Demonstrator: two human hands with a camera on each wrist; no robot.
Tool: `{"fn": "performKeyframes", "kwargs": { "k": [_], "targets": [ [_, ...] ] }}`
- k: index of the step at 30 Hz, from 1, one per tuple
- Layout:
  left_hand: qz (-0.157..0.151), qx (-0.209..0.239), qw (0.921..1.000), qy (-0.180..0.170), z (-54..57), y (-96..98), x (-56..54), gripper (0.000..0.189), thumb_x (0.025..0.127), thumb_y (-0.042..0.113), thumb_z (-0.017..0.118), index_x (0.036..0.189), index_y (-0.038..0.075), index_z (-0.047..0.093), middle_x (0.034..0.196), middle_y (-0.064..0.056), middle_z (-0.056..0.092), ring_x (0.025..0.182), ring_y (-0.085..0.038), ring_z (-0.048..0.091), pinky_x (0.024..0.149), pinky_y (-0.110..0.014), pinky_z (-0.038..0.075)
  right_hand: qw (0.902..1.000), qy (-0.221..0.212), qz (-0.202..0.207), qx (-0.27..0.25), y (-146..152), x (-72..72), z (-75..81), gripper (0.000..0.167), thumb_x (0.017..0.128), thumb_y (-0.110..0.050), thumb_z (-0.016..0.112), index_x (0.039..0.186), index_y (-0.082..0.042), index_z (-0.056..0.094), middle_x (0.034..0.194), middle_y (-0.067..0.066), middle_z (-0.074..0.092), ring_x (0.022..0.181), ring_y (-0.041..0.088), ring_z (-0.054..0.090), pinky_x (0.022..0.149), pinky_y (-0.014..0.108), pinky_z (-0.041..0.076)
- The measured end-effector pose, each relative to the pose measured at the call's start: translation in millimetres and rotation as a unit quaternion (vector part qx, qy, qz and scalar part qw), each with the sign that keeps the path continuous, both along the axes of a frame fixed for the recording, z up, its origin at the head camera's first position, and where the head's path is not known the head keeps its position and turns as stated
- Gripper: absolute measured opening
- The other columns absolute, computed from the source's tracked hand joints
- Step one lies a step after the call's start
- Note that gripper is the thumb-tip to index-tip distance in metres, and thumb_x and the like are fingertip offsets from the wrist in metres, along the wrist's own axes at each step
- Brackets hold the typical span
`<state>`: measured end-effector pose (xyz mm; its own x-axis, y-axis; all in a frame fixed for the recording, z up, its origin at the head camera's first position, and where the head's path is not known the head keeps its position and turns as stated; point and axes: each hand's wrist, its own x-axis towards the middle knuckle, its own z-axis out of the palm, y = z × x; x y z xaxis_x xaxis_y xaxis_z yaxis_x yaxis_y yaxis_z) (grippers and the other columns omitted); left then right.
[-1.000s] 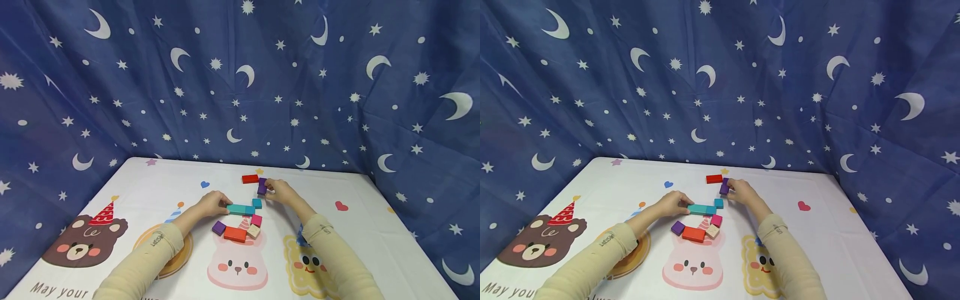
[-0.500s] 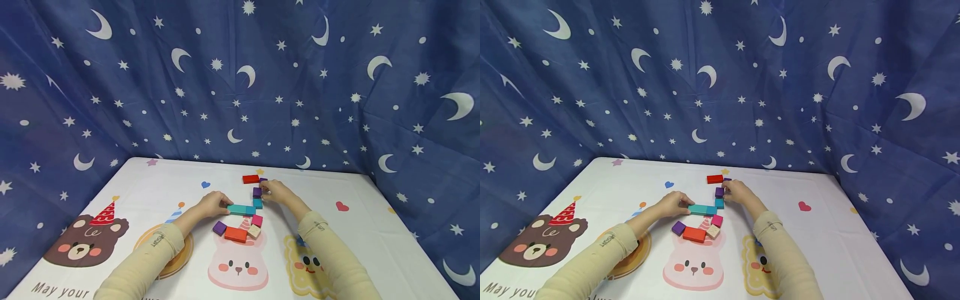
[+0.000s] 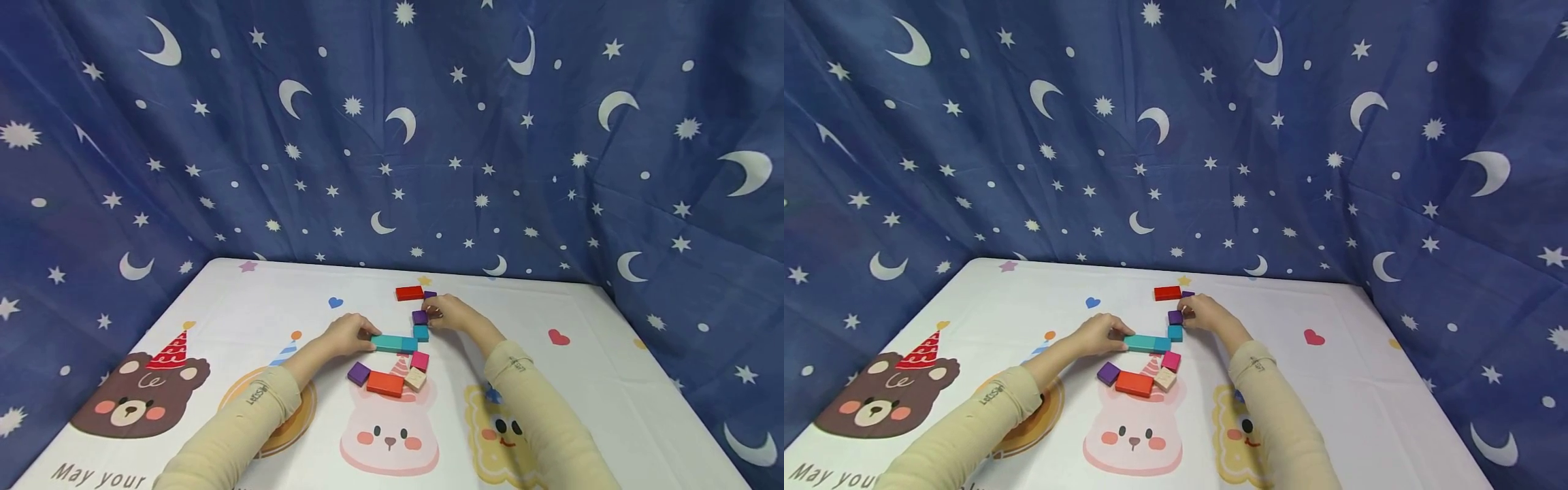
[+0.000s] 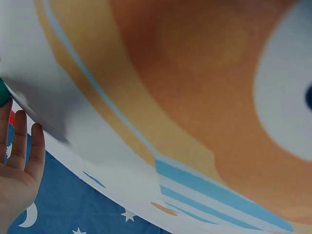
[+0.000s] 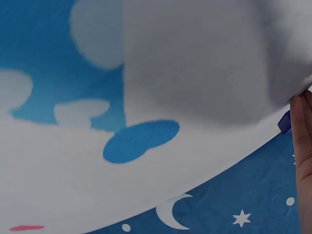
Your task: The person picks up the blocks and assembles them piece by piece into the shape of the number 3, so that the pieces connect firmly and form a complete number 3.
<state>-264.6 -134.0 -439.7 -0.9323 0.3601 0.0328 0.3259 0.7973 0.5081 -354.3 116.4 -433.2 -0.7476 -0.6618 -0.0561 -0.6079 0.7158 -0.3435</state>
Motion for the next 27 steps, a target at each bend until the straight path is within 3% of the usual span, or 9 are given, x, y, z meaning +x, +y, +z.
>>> {"fn": "performKeyframes", "kwargs": {
  "k": [14,27],
  "targets": [
    [0.004,0.006,0.9999,-0.008,-3.2,-0.5,-0.9,0.026,0.078,0.015,0.076,0.104,0.011,0.073,0.103,-0.005,0.072,0.102,-0.022,0.061,0.093,-0.042,0.046,0.9996,-0.003,0.026,-0.014,0.1,-0.7,3.5,0.025,0.081,-0.001,0.067,0.106,0.0,0.065,0.101,0.015,0.069,0.094,0.026,0.065,0.087,0.035,0.053],
    [0.01,0.008,0.9999,-0.011,-0.8,0.0,-0.6,0.026,0.078,0.014,0.076,0.103,0.011,0.073,0.101,-0.004,0.072,0.1,-0.021,0.062,0.093,-0.042,0.047,0.9999,0.003,0.015,-0.002,-2.8,0.9,4.0,0.027,0.082,-0.001,0.068,0.108,-0.002,0.066,0.103,0.015,0.07,0.094,0.025,0.066,0.088,0.035,0.053]
  ]
}}
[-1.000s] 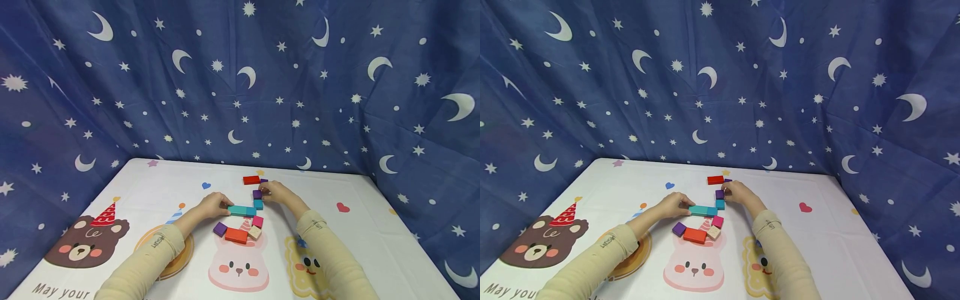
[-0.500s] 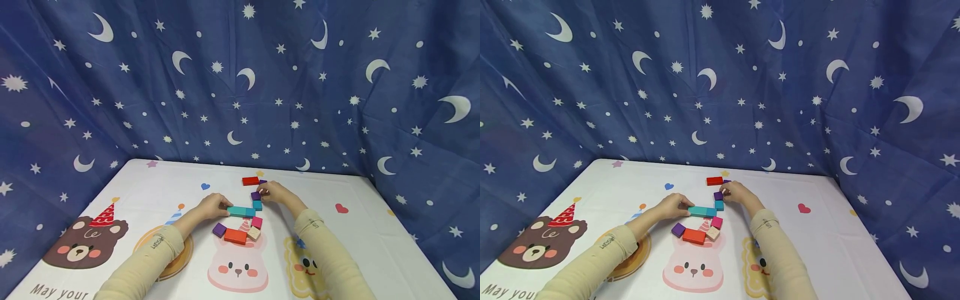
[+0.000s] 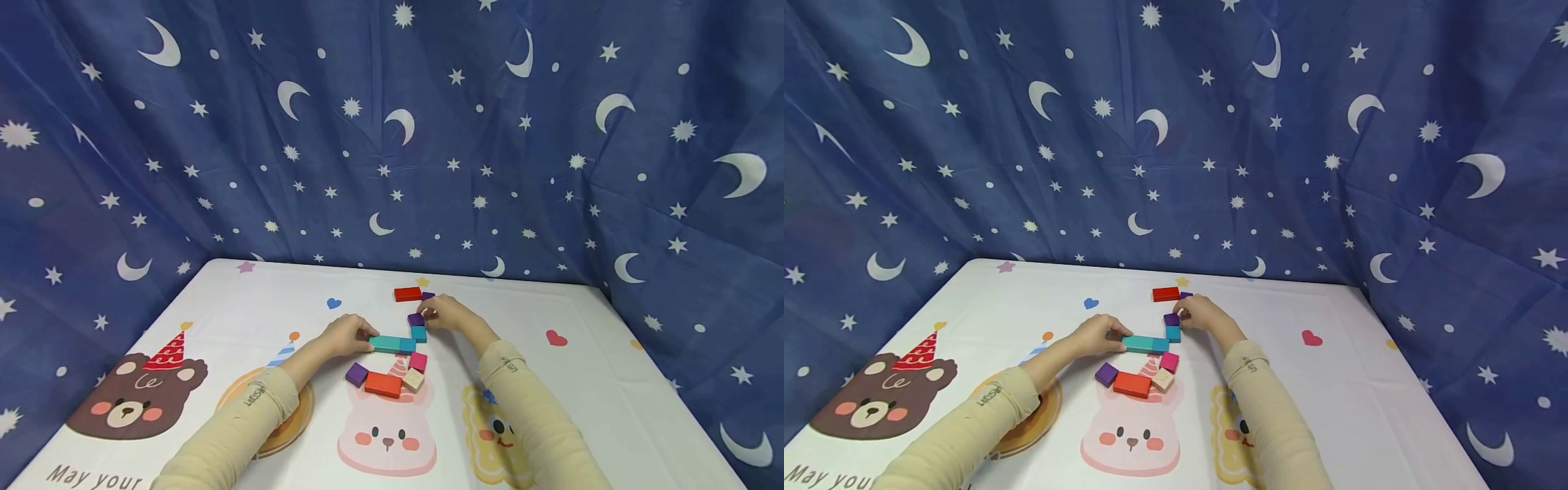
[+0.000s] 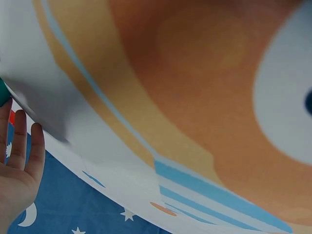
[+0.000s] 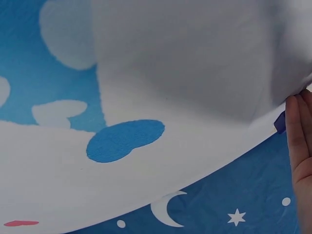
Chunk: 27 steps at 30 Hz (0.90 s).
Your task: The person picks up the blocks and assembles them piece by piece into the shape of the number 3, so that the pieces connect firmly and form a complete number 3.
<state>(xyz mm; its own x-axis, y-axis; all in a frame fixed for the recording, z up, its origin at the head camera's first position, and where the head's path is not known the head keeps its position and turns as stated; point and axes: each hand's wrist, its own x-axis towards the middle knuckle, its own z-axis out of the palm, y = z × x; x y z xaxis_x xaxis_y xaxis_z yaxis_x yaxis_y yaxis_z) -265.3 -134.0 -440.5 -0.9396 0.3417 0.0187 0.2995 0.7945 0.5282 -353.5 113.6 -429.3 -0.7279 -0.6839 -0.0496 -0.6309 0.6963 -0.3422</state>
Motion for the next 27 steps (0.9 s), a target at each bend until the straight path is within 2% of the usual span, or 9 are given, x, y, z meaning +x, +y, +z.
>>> {"fn": "performKeyframes", "kwargs": {
  "k": [11,21,27],
  "targets": [
    [0.0,0.002,1.0,0.0,0.5,0.2,0.9,0.026,0.078,0.014,0.076,0.103,0.011,0.073,0.102,-0.005,0.072,0.101,-0.022,0.062,0.093,-0.042,0.047,0.9999,0.0,-0.015,0.009,-2.0,3.1,0.3,0.027,0.082,-0.001,0.067,0.109,-0.003,0.066,0.103,0.013,0.07,0.093,0.023,0.065,0.088,0.034,0.053],
    [-0.007,-0.002,1.0,0.003,-0.5,-0.8,-1.0,0.026,0.078,0.015,0.076,0.103,0.01,0.073,0.103,-0.005,0.072,0.103,-0.023,0.063,0.093,-0.043,0.047,0.9999,0.004,-0.013,0.003,-0.6,4.0,1.6,0.037,0.079,0.003,0.068,0.115,-0.002,0.062,0.097,0.013,0.069,0.087,0.022,0.064,0.085,0.033,0.054],
    [-0.003,-0.002,1.0,0.0,-0.1,0.5,-0.6,0.026,0.078,0.015,0.076,0.103,0.011,0.073,0.103,-0.005,0.072,0.103,-0.022,0.062,0.094,-0.043,0.046,0.9997,-0.006,-0.024,0.002,-0.8,2.5,-0.1,0.037,0.079,0.002,0.068,0.116,-0.003,0.062,0.1,0.013,0.069,0.087,0.021,0.063,0.086,0.034,0.053]
  ]
}}
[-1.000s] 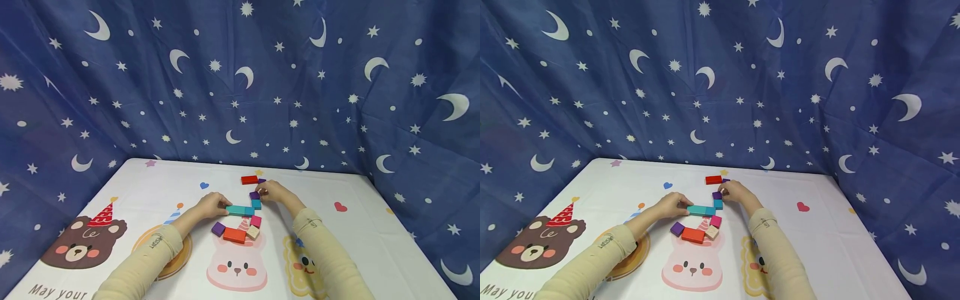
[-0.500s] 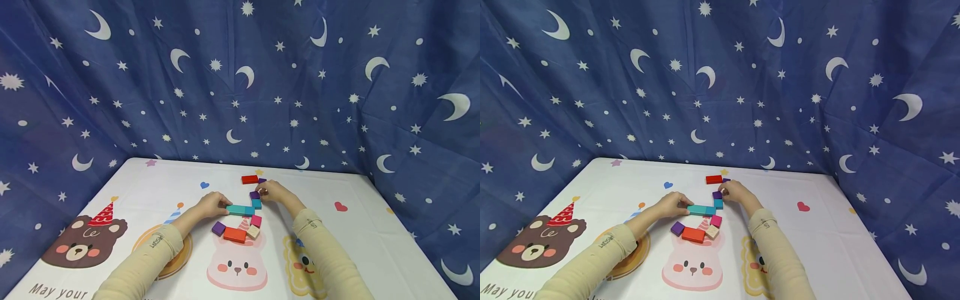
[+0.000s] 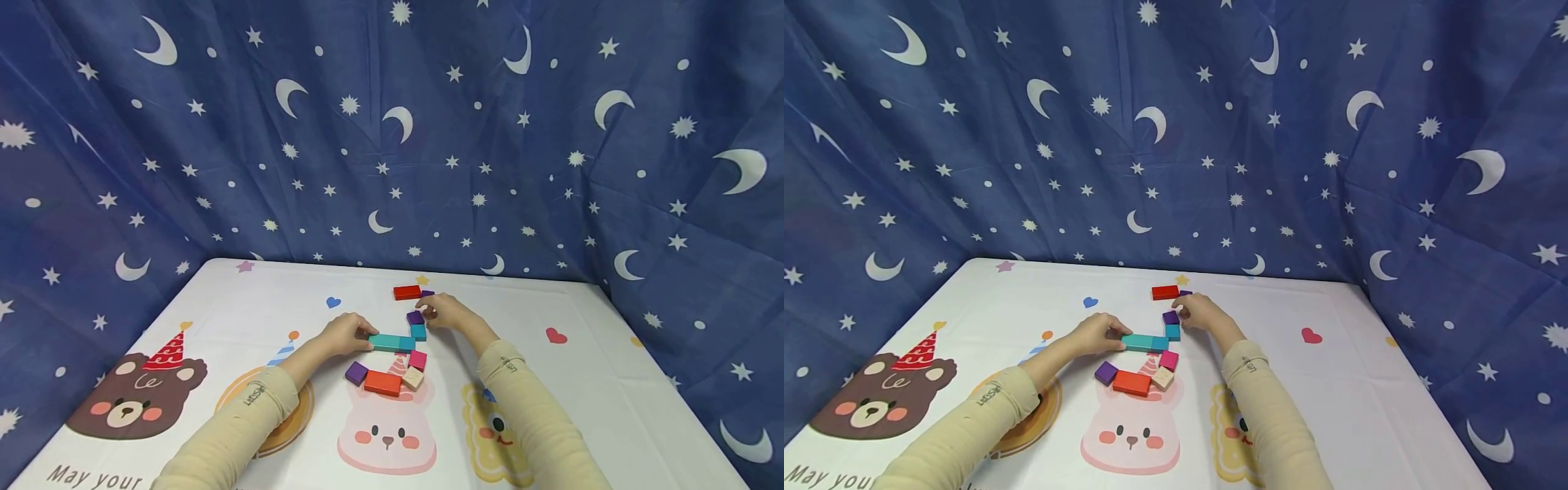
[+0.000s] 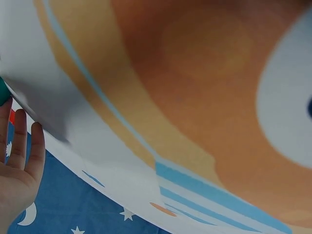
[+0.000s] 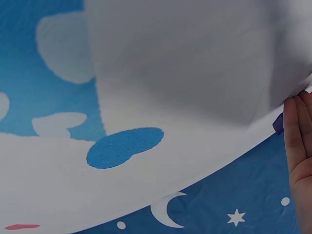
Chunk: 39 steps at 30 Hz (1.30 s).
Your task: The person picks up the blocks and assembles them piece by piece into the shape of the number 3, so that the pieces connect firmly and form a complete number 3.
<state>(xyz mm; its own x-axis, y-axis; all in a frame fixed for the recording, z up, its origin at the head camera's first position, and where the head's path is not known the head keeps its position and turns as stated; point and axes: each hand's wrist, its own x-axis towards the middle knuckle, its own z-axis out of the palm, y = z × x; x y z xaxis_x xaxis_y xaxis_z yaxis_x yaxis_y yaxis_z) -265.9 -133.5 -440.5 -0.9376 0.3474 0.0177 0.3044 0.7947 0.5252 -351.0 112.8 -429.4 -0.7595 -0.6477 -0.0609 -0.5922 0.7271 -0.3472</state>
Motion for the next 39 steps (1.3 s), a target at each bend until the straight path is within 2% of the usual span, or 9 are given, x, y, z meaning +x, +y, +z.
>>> {"fn": "performKeyframes", "kwargs": {
  "k": [7,14,21,27,30,34,36,39],
  "targets": [
    [0.001,0.002,1.0,0.0,0.6,0.0,0.1,0.026,0.078,0.015,0.076,0.103,0.011,0.073,0.102,-0.005,0.072,0.103,-0.022,0.063,0.094,-0.043,0.047,0.9996,-0.024,-0.018,-0.002,-0.1,-1.5,0.8,0.038,0.079,0.002,0.069,0.116,-0.003,0.062,0.103,0.014,0.068,0.091,0.023,0.063,0.087,0.035,0.053],
    [0.003,0.001,1.0,0.0,1.8,-3.0,0.8,0.026,0.078,0.014,0.076,0.103,0.011,0.073,0.103,-0.005,0.072,0.103,-0.023,0.063,0.093,-0.043,0.047,0.9979,-0.038,-0.026,-0.046,0.5,-3.3,-3.0,0.035,0.081,0.001,0.067,0.115,-0.001,0.062,0.105,0.016,0.069,0.097,0.026,0.065,0.088,0.035,0.053],
    [0.004,0.002,1.0,0.0,2.3,-2.6,1.3,0.026,0.078,0.014,0.076,0.103,0.011,0.073,0.104,-0.005,0.072,0.104,-0.023,0.062,0.094,-0.043,0.047,0.9936,-0.012,-0.037,-0.107,3.0,-9.6,-6.0,0.033,0.082,0.003,0.066,0.114,0.004,0.06,0.098,0.019,0.07,0.091,0.028,0.067,0.083,0.037,0.055],
    [0.005,0.001,1.0,-0.003,0.8,-0.9,2.4,0.025,0.078,0.015,0.076,0.103,0.012,0.073,0.104,-0.004,0.072,0.104,-0.022,0.061,0.094,-0.043,0.046,0.9943,-0.007,-0.064,-0.085,3.1,-12.3,-0.8,0.035,0.08,0.007,0.066,0.113,0.002,0.061,0.091,0.016,0.069,0.085,0.027,0.066,0.083,0.038,0.055],
    [0.008,0.001,0.9999,-0.006,0.9,-1.0,2.9,0.025,0.078,0.015,0.076,0.103,0.012,0.074,0.104,-0.004,0.072,0.104,-0.022,0.062,0.094,-0.043,0.046,0.9972,-0.015,-0.044,-0.059,1.2,-12.4,2.2,0.033,0.081,0.009,0.061,0.113,0.001,0.062,0.094,0.017,0.068,0.087,0.027,0.065,0.085,0.038,0.054],
    [0.009,-0.001,0.9999,-0.007,1.1,-1.4,2.4,0.026,0.078,0.015,0.076,0.103,0.012,0.073,0.103,-0.004,0.072,0.104,-0.022,0.062,0.094,-0.043,0.046,0.9989,-0.045,-0.012,-0.007,-2.9,-11.8,5.3,0.039,0.082,0.012,0.055,0.117,-0.003,0.062,0.105,0.016,0.065,0.092,0.025,0.06,0.088,0.035,0.053],
    [0.009,-0.002,0.9999,-0.006,0.7,-1.4,1.7,0.026,0.078,0.015,0.076,0.104,0.012,0.073,0.104,-0.004,0.072,0.105,-0.022,0.062,0.094,-0.042,0.046,0.9986,-0.05,-0.018,0.005,-4.7,-11.3,6.6,0.039,0.083,0.012,0.054,0.118,-0.004,0.062,0.106,0.015,0.064,0.092,0.024,0.058,0.088,0.035,0.052],
    [0.006,-0.003,1.0,-0.004,0.2,-0.4,0.8,0.026,0.079,0.015,0.076,0.104,0.012,0.073,0.105,-0.004,0.071,0.106,-0.022,0.061,0.095,-0.043,0.046,0.9981,-0.027,-0.055,0.001,-6.3,-11.0,6.5,0.033,0.083,0.008,0.057,0.114,-0.003,0.063,0.099,0.014,0.064,0.086,0.022,0.057,0.085,0.035,0.053]
  ]
}}
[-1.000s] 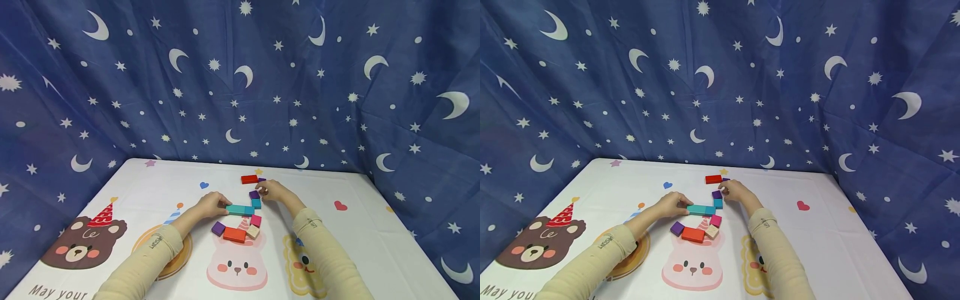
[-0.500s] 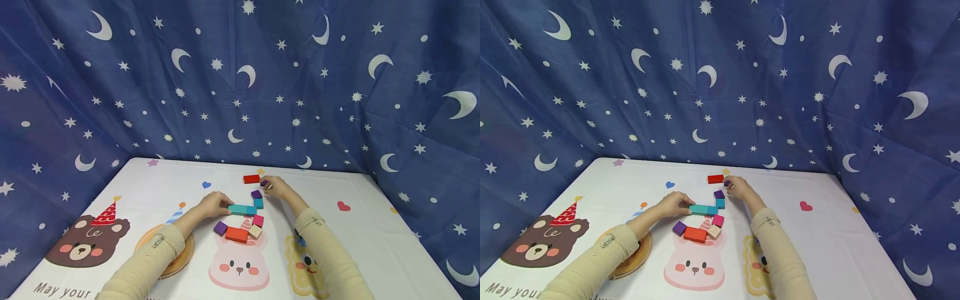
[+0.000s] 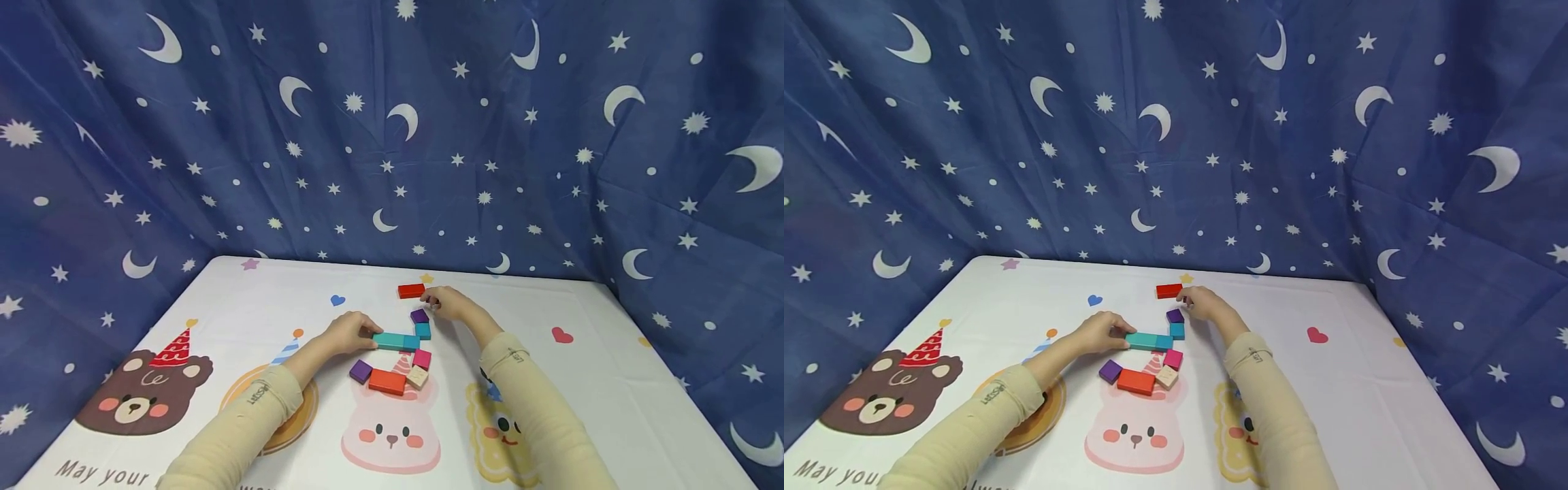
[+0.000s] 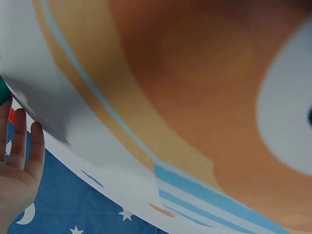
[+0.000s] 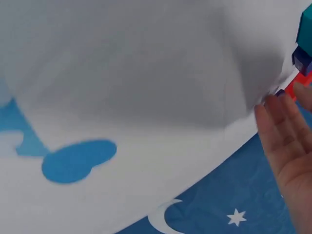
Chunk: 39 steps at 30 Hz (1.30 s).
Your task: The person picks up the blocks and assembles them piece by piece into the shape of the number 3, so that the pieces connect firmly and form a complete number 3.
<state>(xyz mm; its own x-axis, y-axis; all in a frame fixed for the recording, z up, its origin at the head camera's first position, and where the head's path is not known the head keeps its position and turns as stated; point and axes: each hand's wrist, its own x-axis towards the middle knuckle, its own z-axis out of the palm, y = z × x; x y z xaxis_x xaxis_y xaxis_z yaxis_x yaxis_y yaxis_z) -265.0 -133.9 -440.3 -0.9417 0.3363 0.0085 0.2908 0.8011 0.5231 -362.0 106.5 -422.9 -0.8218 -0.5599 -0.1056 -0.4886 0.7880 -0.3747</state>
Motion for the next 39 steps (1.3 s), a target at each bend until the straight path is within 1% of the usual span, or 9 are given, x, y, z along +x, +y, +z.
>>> {"fn": "performKeyframes", "kwargs": {
  "k": [3,5,10,12,19,30,35,36,39],
  "targets": [
    [-0.003,0.001,1.0,-0.001,0.3,0.5,0.0,0.026,0.079,0.016,0.075,0.104,0.013,0.073,0.105,-0.004,0.071,0.106,-0.022,0.061,0.095,-0.043,0.046,0.9979,0.031,-0.056,-0.008,-1.0,-0.9,-3.0,0.029,0.084,0.003,0.06,0.112,-0.003,0.062,0.09,0.013,0.063,0.08,0.022,0.055,0.08,0.036,0.052],
    [-0.001,0.003,1.0,-0.005,0.5,0.9,0.1,0.026,0.079,0.015,0.075,0.104,0.012,0.073,0.105,-0.004,0.071,0.105,-0.022,0.061,0.095,-0.043,0.046,0.9948,0.048,-0.088,-0.013,-1.7,-1.7,-6.1,0.033,0.083,0.001,0.063,0.116,-0.002,0.059,0.093,0.015,0.063,0.08,0.023,0.056,0.081,0.037,0.052],
    [0.007,0.001,0.9999,-0.008,0.5,0.6,-0.9,0.026,0.079,0.016,0.076,0.104,0.013,0.073,0.104,-0.003,0.071,0.104,-0.021,0.061,0.095,-0.042,0.046,0.9885,0.061,-0.138,-0.009,-5.6,-3.7,-8.1,0.053,0.082,-0.007,0.067,0.132,-0.002,0.049,0.12,0.025,0.054,0.098,0.033,0.06,0.095,0.046,0.049],
    [0.005,-0.001,1.0,-0.004,0.1,0.3,-1.7,0.026,0.079,0.016,0.076,0.104,0.013,0.073,0.105,-0.003,0.071,0.105,-0.022,0.06,0.096,-0.042,0.045,0.9871,0.06,-0.148,0.001,-7.8,-4.3,-6.7,0.056,0.082,-0.009,0.068,0.134,-0.002,0.048,0.127,0.027,0.049,0.104,0.037,0.059,0.097,0.049,0.046],
    [0.003,-0.002,1.0,0.0,-1.2,-0.2,-2.7,0.026,0.079,0.016,0.076,0.104,0.013,0.073,0.106,-0.004,0.071,0.106,-0.022,0.061,0.096,-0.042,0.045,0.9866,0.064,-0.149,0.022,-12.8,-7.1,-6.7,0.05,0.083,-0.009,0.068,0.13,0.0,0.052,0.124,0.023,0.056,0.109,0.034,0.058,0.099,0.047,0.046],
    [0.0,-0.008,1.0,-0.003,-1.2,-2.5,-2.4,0.026,0.079,0.018,0.076,0.105,0.014,0.073,0.106,-0.003,0.071,0.106,-0.022,0.061,0.095,-0.043,0.046,0.9847,0.063,-0.163,-0.005,-13.3,-12.1,-13.7,0.043,0.087,-0.013,0.065,0.126,0.002,0.055,0.123,0.022,0.058,0.111,0.033,0.057,0.102,0.044,0.043],
    [0.004,-0.011,0.9999,-0.004,-0.7,-3.0,-2.5,0.026,0.079,0.018,0.075,0.105,0.014,0.073,0.105,-0.003,0.071,0.103,-0.021,0.061,0.094,-0.042,0.046,0.985,0.046,-0.166,0.004,-14.8,-25.2,-18.4,0.046,0.087,-0.019,0.067,0.127,0.0,0.054,0.126,0.021,0.056,0.113,0.034,0.056,0.102,0.046,0.043],
    [0.004,-0.01,0.9999,-0.004,-0.7,-2.8,-2.5,0.026,0.079,0.019,0.075,0.105,0.014,0.073,0.105,-0.002,0.071,0.103,-0.02,0.06,0.094,-0.042,0.046,0.9853,0.064,-0.158,0.004,-12.5,-35.3,-27.9,0.047,0.086,-0.025,0.068,0.125,-0.002,0.056,0.123,0.021,0.058,0.11,0.033,0.058,0.098,0.045,0.046],
    [0.004,-0.009,0.9999,-0.003,-1.7,-1.9,-2.6,0.026,0.079,0.018,0.076,0.104,0.014,0.073,0.105,-0.002,0.071,0.103,-0.02,0.061,0.093,-0.042,0.046,0.9851,0.071,-0.155,0.024,-13.4,-41.7,-29.8,0.049,0.086,-0.028,0.068,0.125,-0.002,0.056,0.123,0.02,0.057,0.109,0.033,0.058,0.097,0.045,0.047]
  ]
}}
